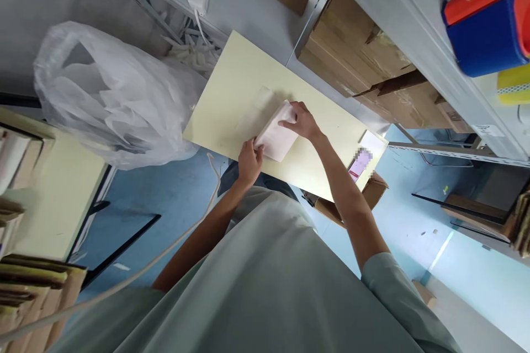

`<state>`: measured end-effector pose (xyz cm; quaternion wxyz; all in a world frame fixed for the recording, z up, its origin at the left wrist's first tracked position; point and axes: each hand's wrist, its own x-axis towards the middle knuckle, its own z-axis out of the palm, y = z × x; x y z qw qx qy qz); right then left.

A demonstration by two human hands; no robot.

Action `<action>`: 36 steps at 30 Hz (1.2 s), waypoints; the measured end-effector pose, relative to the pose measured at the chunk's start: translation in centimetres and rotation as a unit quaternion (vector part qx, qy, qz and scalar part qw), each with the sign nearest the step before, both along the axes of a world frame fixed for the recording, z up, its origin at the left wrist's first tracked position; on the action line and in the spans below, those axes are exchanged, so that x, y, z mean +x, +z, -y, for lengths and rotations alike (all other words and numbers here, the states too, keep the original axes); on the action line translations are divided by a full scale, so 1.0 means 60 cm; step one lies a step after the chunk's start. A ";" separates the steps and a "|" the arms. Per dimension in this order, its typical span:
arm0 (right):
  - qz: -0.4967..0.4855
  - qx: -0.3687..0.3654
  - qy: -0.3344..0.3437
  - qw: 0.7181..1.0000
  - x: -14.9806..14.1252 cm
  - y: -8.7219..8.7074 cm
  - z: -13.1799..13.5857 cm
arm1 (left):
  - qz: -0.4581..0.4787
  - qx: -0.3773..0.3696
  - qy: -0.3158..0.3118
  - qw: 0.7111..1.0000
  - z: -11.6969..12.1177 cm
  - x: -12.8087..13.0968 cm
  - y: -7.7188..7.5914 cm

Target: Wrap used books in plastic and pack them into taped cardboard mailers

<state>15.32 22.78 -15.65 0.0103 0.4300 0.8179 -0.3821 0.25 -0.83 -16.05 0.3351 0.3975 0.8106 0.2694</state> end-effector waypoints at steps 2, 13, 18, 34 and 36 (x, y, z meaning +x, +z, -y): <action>0.017 0.005 -0.031 0.999 -0.022 -0.037 0.007 | -0.014 -0.040 -0.006 0.999 -0.009 -0.011 -0.009; -0.033 0.019 -0.158 0.987 -0.029 -0.048 0.079 | -0.139 -0.129 -0.213 0.959 -0.076 -0.093 0.015; -0.105 0.033 -0.342 0.933 0.036 -0.024 0.198 | -0.129 -0.014 -0.212 0.969 -0.125 -0.097 -0.012; -0.145 -0.132 -0.524 0.829 0.215 -0.043 0.306 | -0.119 0.021 -0.307 0.944 -0.067 0.092 -0.039; -0.147 -0.133 -0.531 0.824 0.245 -0.035 0.309 | -0.117 0.019 -0.305 0.945 -0.060 0.125 -0.040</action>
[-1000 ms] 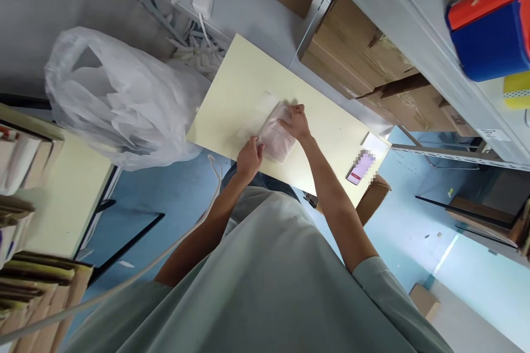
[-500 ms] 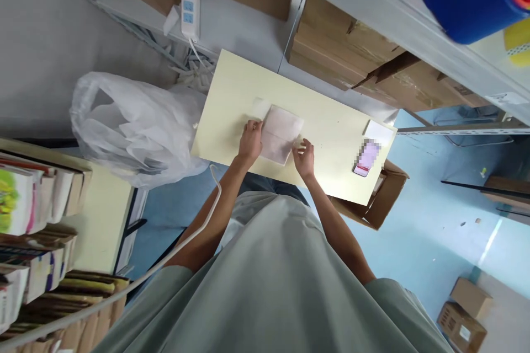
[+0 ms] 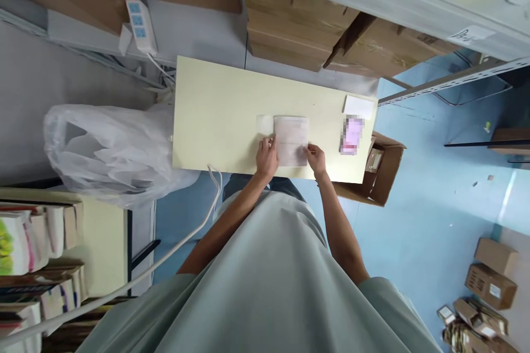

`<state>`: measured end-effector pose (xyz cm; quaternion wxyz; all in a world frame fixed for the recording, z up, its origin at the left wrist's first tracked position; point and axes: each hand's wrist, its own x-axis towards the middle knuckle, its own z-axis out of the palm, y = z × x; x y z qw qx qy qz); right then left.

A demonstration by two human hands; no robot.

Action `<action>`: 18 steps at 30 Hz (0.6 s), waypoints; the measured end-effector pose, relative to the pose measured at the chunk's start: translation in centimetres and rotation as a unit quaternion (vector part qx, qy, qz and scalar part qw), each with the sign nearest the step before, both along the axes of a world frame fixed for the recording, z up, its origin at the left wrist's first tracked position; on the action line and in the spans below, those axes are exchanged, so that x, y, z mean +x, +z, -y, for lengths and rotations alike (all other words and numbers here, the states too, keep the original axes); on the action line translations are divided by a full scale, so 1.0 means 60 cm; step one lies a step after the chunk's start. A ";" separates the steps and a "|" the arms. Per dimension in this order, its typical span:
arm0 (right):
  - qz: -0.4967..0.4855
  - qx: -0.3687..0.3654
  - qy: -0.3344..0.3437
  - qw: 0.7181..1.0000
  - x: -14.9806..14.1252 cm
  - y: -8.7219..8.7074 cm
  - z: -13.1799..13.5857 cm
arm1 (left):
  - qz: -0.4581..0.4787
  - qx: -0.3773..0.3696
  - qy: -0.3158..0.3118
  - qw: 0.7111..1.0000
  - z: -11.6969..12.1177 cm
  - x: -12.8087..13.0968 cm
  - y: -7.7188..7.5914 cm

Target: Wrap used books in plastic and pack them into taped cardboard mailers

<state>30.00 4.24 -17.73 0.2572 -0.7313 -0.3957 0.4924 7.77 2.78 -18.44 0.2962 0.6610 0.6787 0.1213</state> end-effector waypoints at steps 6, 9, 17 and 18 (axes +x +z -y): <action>-0.051 0.003 -0.022 0.998 0.033 0.015 0.010 | -0.015 -0.018 -0.037 0.999 -0.027 0.014 0.001; -0.060 -0.004 -0.019 0.998 0.032 0.023 0.010 | -0.020 -0.066 -0.085 0.994 -0.054 -0.003 0.008; 0.044 0.041 0.023 0.998 -0.001 0.080 0.006 | -0.035 -0.072 -0.085 0.993 -0.065 -0.010 0.030; 0.057 0.049 0.031 0.997 -0.010 0.090 0.005 | -0.038 -0.082 -0.084 0.992 -0.064 -0.012 0.032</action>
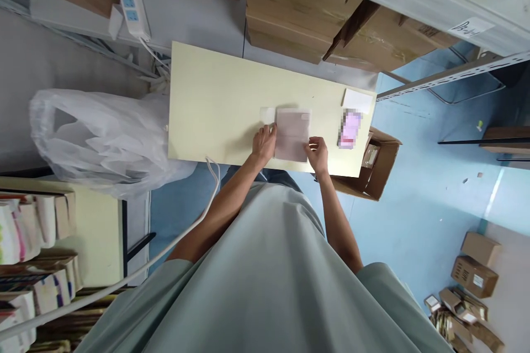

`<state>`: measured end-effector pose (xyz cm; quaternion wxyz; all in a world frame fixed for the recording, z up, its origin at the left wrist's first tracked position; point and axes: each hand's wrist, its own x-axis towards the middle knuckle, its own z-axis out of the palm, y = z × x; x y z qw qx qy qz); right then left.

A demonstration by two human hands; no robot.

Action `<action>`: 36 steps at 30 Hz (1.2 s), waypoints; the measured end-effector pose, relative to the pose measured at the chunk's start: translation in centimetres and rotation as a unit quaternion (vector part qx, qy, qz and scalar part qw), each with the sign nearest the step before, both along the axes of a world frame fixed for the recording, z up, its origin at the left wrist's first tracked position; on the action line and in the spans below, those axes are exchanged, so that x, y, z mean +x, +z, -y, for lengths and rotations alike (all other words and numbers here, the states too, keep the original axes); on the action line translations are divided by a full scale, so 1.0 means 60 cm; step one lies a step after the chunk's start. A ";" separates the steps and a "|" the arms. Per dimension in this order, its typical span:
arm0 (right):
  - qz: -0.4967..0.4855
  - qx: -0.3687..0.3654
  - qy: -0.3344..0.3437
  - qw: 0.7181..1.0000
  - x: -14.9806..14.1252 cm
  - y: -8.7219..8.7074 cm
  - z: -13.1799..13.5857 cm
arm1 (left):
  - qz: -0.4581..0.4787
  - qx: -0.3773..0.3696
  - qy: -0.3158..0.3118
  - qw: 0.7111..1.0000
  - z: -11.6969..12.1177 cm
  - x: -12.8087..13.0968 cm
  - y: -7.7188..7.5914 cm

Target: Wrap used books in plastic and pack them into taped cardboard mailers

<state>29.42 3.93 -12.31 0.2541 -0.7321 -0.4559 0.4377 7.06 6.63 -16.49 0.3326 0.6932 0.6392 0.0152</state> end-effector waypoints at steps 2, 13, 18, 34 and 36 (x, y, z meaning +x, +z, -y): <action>0.018 0.007 0.019 1.000 -0.019 0.019 -0.002 | -0.008 -0.024 0.001 1.000 0.003 -0.008 0.004; 0.031 0.028 0.139 0.989 -0.155 0.046 -0.008 | 0.214 0.093 0.173 0.957 0.061 -0.088 0.097; 0.010 0.025 0.189 0.982 -0.226 0.022 -0.010 | 0.225 0.119 0.212 0.944 0.066 -0.104 0.109; 0.034 -0.034 0.131 0.990 -0.154 -0.061 -0.009 | 0.053 0.063 0.233 0.969 0.041 -0.171 -0.021; 0.033 -0.032 0.136 0.990 -0.163 -0.068 -0.012 | 0.061 0.057 0.231 0.969 0.044 -0.170 -0.020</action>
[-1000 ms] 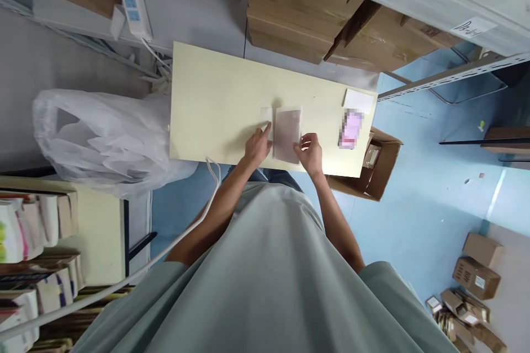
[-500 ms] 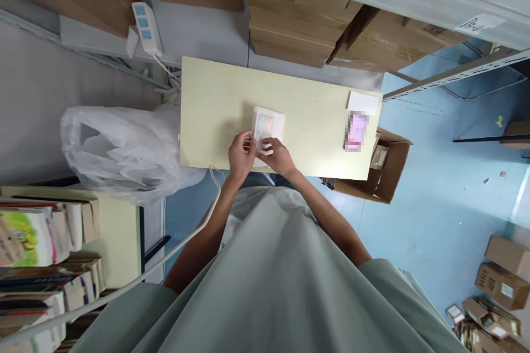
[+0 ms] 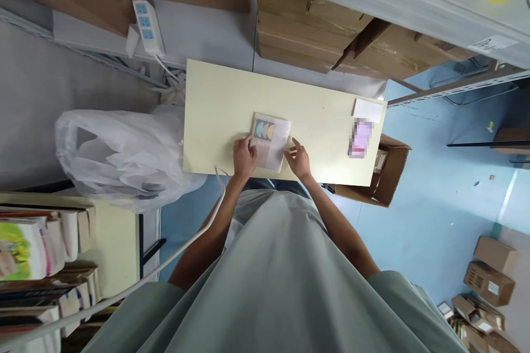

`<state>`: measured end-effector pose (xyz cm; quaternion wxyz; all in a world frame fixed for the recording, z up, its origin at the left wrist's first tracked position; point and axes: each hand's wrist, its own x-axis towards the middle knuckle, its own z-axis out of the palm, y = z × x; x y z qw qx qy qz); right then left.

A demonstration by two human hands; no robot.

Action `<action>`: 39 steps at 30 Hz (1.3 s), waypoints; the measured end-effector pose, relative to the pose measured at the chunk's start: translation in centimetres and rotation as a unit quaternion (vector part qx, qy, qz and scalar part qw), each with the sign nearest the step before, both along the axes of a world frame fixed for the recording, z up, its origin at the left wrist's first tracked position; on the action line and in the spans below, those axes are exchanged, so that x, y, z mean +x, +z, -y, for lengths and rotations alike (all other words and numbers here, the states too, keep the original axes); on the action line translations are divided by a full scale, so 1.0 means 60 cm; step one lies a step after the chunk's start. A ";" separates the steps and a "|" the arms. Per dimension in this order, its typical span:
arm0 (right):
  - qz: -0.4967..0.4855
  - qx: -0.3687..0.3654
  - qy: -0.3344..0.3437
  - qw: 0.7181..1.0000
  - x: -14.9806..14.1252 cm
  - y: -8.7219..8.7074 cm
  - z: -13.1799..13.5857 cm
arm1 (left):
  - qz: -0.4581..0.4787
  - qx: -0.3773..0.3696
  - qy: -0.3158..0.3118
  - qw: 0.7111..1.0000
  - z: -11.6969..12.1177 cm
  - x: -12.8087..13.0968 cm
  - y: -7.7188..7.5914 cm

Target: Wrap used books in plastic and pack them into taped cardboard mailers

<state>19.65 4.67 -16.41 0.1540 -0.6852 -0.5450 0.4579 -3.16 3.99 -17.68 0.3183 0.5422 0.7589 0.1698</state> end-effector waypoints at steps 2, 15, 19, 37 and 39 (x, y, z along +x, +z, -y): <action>0.011 -0.002 0.003 1.000 -0.015 -0.006 -0.004 | 0.008 0.000 -0.004 1.000 0.004 -0.001 0.001; 0.108 -0.038 0.027 0.993 -0.165 0.001 -0.084 | 0.039 0.011 0.019 0.999 -0.040 -0.115 -0.005; 0.102 -0.019 0.028 0.994 -0.234 0.002 -0.127 | 0.041 0.022 0.026 0.999 -0.083 -0.181 -0.010; 0.149 -0.033 0.004 0.988 -0.358 -0.001 -0.208 | 0.120 0.060 0.089 0.987 -0.147 -0.295 -0.039; 0.154 -0.017 0.003 0.988 -0.359 -0.001 -0.204 | 0.156 0.055 0.089 0.982 -0.141 -0.303 -0.034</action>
